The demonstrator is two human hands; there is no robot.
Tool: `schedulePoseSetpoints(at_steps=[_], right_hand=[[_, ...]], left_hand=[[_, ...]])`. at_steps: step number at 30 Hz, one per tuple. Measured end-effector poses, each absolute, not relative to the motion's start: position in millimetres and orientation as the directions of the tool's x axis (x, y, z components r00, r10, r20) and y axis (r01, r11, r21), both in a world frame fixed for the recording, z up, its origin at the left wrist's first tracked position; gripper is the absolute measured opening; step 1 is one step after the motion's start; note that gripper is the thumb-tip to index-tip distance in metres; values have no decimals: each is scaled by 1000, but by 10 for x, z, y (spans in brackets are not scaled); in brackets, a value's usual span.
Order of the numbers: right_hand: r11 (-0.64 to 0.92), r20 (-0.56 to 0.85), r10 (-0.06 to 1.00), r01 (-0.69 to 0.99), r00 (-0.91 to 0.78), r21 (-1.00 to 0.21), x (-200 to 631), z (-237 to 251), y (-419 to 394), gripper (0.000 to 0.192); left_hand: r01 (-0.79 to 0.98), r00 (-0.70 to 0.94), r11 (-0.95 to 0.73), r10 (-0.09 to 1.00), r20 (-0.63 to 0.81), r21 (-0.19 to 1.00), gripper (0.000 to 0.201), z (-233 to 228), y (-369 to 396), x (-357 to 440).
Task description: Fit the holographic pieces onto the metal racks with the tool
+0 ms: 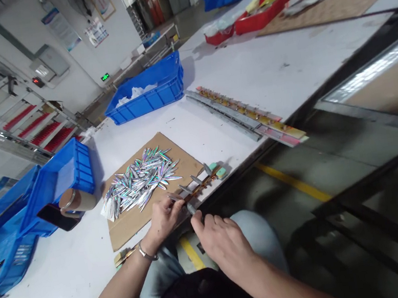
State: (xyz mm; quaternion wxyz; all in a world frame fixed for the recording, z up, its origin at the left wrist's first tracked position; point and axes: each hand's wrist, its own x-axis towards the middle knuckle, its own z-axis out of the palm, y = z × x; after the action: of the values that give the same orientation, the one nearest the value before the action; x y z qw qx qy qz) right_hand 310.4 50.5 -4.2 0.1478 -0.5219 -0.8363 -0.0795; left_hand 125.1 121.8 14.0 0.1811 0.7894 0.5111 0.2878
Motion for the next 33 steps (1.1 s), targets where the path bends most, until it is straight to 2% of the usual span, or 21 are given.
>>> schedulePoseSetpoints(at_steps=[2,3,5,7,9,11,14,18,19,21,25,28,31,33], right_hand=[[445,270,877,884,-398,-142,3135,-88,528,36],[428,233,897,868,-375,-251,3160,-128,548,30],[333,145,942,769,-304,-546,3216,-236,601,18],[175,35,962,513,-270,-840,3257,-357,654,22],[10,-51,955,202,-291,-979,3268,-461,689,34],[-100,-100,944,14,-313,-995,3256,-522,699,43],[-153,-134,955,-52,-266,-987,3217,-536,683,53],[-123,-108,972,-64,-209,-990,3147,-532,630,55],[-109,-96,977,-59,-190,-992,3125,-542,607,54],[-94,-88,987,-33,-137,-995,3079,-569,544,52],[-118,-118,992,-11,-49,-993,3002,-584,354,53],[-154,-151,988,-89,-33,-984,2936,-524,216,53],[-214,-213,977,-265,-32,-940,2842,-435,154,48],[-292,-303,952,-452,-51,-843,2776,-381,160,44]], left_hand=[[717,312,-414,910,272,561,32,128,1207,1251],[724,316,-418,908,275,549,32,123,1203,1254],[734,324,-426,904,279,529,31,116,1198,1271],[741,322,-420,907,272,525,30,122,1195,1295],[746,305,-391,920,246,540,30,154,1192,1305],[735,319,-361,931,176,575,26,220,1188,1262],[760,317,-297,946,70,579,18,359,1204,1031],[950,34,-57,996,80,307,9,466,1321,496],[966,-1,-16,998,67,256,9,465,1360,369],[971,13,-18,1000,24,237,10,443,1426,168],[934,55,-62,998,29,352,15,436,1450,17],[824,-21,-17,998,59,566,19,495,1366,111],[551,18,-48,999,45,833,29,515,1239,379],[422,77,-83,996,56,903,33,469,1156,613]])
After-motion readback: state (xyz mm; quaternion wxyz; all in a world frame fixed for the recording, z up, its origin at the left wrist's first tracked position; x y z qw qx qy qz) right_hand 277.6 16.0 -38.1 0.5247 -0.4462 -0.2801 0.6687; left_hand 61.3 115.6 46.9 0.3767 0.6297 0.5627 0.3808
